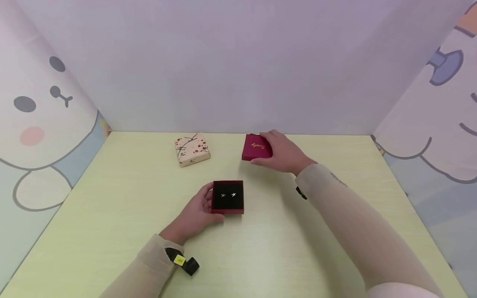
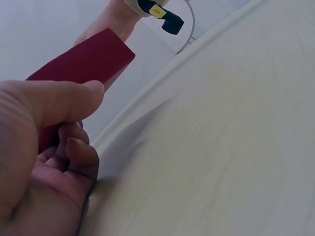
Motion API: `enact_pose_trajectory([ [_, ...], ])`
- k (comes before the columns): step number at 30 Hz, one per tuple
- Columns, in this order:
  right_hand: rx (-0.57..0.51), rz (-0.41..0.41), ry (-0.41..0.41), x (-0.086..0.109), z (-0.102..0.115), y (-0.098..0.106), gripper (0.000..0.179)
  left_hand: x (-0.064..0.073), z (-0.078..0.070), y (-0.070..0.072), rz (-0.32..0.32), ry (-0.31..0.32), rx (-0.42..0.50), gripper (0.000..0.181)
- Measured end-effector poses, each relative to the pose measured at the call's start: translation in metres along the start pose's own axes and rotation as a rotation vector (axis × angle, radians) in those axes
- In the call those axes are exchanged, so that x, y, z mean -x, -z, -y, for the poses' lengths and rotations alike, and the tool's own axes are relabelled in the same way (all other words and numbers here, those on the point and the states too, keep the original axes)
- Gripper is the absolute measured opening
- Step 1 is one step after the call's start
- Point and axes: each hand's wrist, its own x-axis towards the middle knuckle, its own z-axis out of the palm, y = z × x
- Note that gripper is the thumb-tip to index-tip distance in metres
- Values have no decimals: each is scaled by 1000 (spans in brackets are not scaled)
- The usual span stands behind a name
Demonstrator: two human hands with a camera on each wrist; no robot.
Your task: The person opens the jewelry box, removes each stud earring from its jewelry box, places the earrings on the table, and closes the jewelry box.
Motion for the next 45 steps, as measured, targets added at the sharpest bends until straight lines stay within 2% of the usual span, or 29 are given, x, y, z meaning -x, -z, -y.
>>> enact_pose_trajectory([
  [8,5,33,-65,-13,-8,-3,101,0,-1,0,0,2,-4,102],
  [15,24,67,-82,-27,-16,-14,100,0,-1,1,-2,-7,5,102],
  [24,109,115,-107,-44,-27,-26,94,1,-2,1,0,-4,19,104],
  [34,179,204,-112,-61,-34,-27,93,-2,0,0,10,-8,16,103],
  [45,166,229,-100,-69,-40,-30,93,-1,2,0,7,-14,9,104],
])
